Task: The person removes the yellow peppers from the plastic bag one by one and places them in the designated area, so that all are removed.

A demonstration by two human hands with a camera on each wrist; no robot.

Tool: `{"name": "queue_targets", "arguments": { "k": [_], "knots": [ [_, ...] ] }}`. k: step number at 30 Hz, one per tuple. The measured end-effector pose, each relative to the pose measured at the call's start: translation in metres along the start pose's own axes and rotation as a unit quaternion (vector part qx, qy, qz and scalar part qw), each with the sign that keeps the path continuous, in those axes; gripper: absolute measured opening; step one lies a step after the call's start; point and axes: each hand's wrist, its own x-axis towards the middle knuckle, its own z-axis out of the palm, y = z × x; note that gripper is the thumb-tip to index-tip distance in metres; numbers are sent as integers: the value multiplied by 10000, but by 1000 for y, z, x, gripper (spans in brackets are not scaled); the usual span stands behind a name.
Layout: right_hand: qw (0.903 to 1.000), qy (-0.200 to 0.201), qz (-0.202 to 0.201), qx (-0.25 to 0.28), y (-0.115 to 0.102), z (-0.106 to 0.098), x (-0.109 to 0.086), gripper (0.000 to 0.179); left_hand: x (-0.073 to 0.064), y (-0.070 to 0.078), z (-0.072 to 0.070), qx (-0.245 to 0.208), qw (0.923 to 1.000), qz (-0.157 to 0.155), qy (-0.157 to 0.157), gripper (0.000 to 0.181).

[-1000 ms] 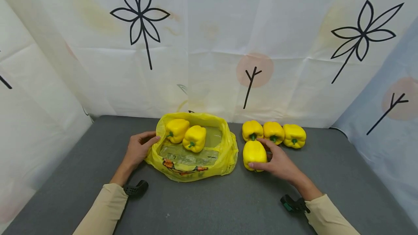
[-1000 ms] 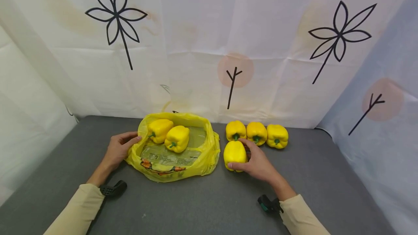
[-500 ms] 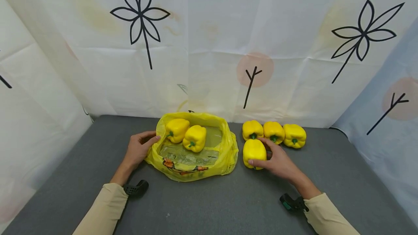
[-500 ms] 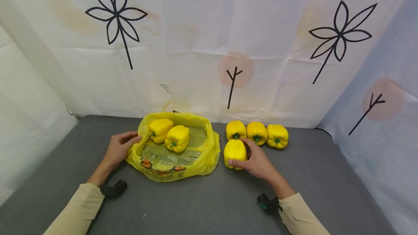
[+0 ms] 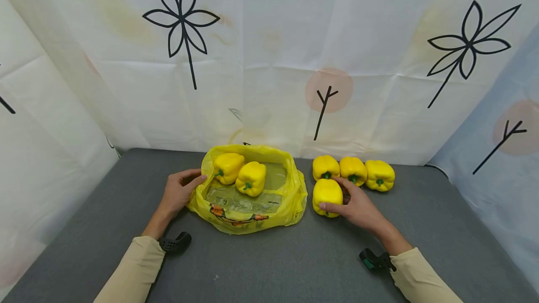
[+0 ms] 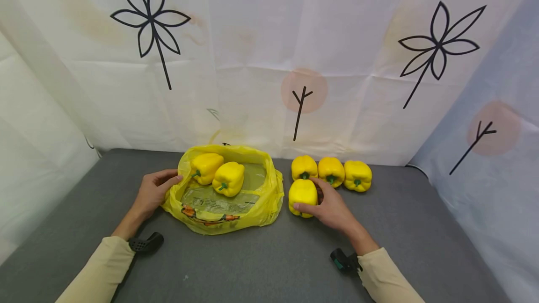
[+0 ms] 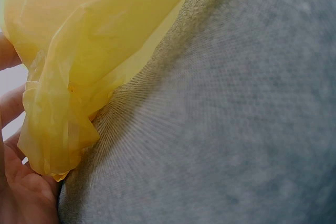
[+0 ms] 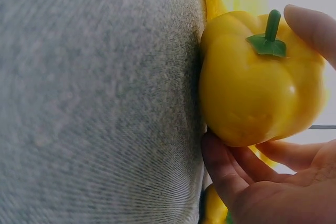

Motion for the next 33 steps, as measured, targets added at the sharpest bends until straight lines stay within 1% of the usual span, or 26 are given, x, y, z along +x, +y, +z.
{"name": "queue_targets", "arguments": {
  "k": [6,10,17,26,33],
  "knots": [
    [9999,-54,91,86,-1,0,0,96,-1,2,0,-96,9999,-47,-3,37],
    [9999,-86,66,95,-1,0,0,96,-1,1,0,-84,9999,-55,-11,37],
    [9999,-133,-20,88,0,0,1,95,2,-2,0,-67,10000,18,-6,36],
    [9997,-241,-51,47,0,-5,1,94,1,0,0,-73,10000,30,-2,36],
    [9995,-306,-67,21,0,-7,0,93,1,0,0,-58,10000,-34,-28,37]
  ]
}}
